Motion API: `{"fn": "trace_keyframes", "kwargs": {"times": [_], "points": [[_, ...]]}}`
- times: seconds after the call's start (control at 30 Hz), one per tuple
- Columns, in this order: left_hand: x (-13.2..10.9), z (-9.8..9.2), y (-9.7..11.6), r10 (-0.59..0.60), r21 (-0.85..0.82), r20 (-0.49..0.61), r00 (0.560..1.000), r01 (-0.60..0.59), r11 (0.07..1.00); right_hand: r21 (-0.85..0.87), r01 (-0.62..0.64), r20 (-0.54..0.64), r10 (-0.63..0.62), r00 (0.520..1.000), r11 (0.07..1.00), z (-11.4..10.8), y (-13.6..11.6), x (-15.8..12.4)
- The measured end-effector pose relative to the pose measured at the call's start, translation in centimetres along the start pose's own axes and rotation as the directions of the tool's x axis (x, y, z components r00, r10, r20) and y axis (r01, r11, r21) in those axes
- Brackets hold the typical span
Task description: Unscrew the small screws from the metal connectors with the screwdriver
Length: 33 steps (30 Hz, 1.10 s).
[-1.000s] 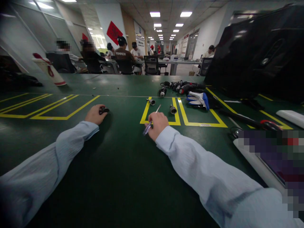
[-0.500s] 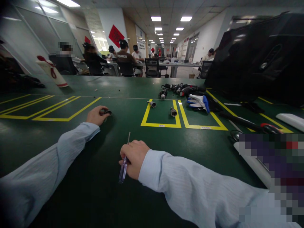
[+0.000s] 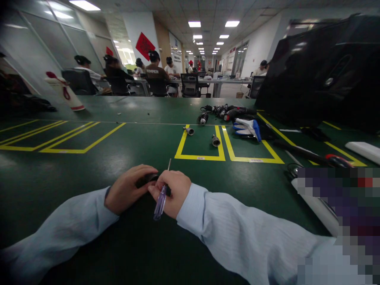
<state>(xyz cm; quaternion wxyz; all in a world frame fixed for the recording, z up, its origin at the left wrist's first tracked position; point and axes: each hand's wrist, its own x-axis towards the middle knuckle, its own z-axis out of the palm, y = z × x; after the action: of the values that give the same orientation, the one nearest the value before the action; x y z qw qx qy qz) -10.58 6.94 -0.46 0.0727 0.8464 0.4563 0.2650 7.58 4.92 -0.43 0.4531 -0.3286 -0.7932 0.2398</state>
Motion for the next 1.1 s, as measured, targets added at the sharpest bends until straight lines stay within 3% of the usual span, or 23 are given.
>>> {"fn": "trace_keyframes", "kwargs": {"times": [0.1, 0.2, 0.37, 0.5, 0.77, 0.93, 1.1], "points": [[-1.5, -0.2, 1.8, 0.029, 0.032, 0.059, 0.998, -0.031, 0.999, 0.139, -0.111, 0.006, 0.112, 0.994, 0.984, -0.4, 0.0, 0.0], [-2.0, -0.3, 2.2, 0.038, 0.051, 0.106, 0.994, -0.043, 0.998, 0.333, -0.227, 0.071, 0.216, 0.974, 0.915, -0.7, 0.3, 0.2], [-1.6, -0.3, 1.8, 0.053, 0.076, 0.137, 0.989, -0.064, 0.995, 0.652, -0.360, 0.124, 0.375, 0.919, 0.667, -0.2, 1.3, 1.1], [-1.3, -0.3, 1.7, 0.057, 0.124, 0.104, 0.993, -0.070, 0.990, 0.777, -0.389, 0.118, 0.493, 0.862, 0.495, 0.2, 2.0, 1.7], [-1.4, -0.1, 1.9, 0.023, -0.063, 0.122, 0.992, -0.016, 0.998, 0.891, -0.403, 0.264, 0.484, 0.834, 0.208, -0.2, 2.8, 2.0], [-1.1, -0.3, 1.9, -0.029, -0.156, 0.125, 0.992, 0.048, 0.987, 0.890, -0.414, 0.312, 0.403, 0.860, 0.194, -0.2, 2.4, 2.0], [-1.0, -0.4, 1.7, -0.078, -0.177, 0.124, 0.989, 0.099, 0.979, 0.831, -0.433, 0.323, 0.329, 0.887, 0.350, -0.1, 2.2, 1.7]]}}
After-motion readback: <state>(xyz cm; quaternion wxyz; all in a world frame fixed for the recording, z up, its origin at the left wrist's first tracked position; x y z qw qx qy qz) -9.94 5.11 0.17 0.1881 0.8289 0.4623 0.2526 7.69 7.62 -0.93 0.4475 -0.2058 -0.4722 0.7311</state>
